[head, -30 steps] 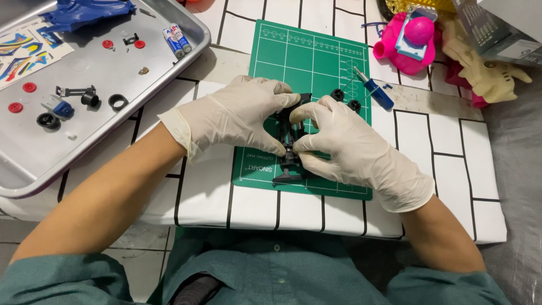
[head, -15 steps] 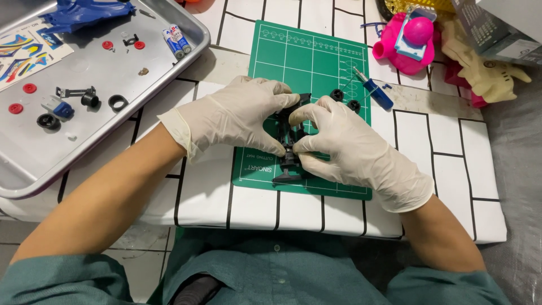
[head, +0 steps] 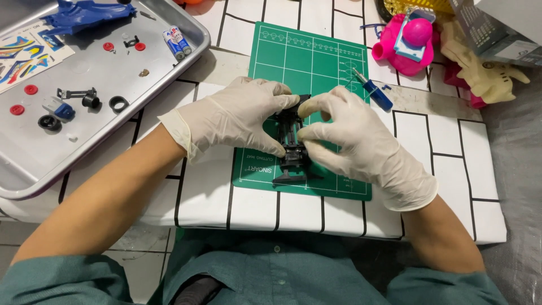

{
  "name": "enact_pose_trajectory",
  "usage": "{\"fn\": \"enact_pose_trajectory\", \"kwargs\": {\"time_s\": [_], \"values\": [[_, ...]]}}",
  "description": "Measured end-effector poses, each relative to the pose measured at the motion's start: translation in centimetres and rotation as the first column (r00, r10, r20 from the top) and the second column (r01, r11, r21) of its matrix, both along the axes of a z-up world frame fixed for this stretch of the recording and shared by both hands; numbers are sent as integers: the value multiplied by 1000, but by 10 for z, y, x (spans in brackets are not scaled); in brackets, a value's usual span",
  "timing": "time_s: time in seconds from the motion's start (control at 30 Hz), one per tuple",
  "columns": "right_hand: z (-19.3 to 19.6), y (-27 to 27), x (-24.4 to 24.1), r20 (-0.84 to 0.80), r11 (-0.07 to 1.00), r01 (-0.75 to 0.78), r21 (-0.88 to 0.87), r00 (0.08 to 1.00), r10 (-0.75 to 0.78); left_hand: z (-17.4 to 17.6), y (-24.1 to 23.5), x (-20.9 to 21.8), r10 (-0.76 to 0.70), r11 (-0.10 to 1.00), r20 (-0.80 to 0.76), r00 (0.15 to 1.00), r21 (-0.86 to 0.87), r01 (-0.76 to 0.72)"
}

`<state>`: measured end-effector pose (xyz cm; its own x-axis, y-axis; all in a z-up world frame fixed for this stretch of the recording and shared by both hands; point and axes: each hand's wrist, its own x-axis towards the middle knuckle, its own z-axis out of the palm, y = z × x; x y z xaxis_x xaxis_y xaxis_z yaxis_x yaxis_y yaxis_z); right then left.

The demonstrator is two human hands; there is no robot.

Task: Assembling a miniature toy car by precisely placing gears, shafts, and other internal components into the plastic chassis.

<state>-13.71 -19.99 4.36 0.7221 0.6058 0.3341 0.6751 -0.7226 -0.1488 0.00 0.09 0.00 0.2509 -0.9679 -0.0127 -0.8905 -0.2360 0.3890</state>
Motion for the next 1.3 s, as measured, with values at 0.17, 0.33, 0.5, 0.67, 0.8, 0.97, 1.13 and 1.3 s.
{"fn": "enact_pose_trajectory", "kwargs": {"time_s": [0.17, 0.33, 0.5, 0.67, 0.8, 0.97, 1.13, 1.3], "values": [[8, -8, 1, 243, 991, 124, 46, 961, -131, 3, 1, 2, -2, 1000, -6, 1000, 10, 2], [6, -13, 2, 372, 971, 180, 158, 900, -228, 11, 5, 4, -28, 992, -54, 998, -120, 21], [-7, -16, 8, 417, 966, 151, 208, 880, -227, 14, 14, 14, 109, 914, 61, 992, -399, -76], [-14, -15, 7, 454, 963, 168, 210, 856, -248, 29, 30, 15, 307, 792, 212, 928, -597, -126], [-13, -16, 6, 430, 973, 145, 181, 878, -211, 61, 54, 7, 445, 757, 413, 794, -648, -88], [-9, -14, 6, 392, 959, 161, 234, 887, -244, 114, 131, 6, 582, 805, 417, 698, -418, -421], [-6, -10, 6, 378, 952, 174, 250, 888, -262, 131, 196, 18, 820, 477, 184, 541, 303, -825], [-14, -13, 8, 333, 945, 204, 254, 900, -283, 94, 222, 22, 869, 362, 174, 463, 413, -836]]}}
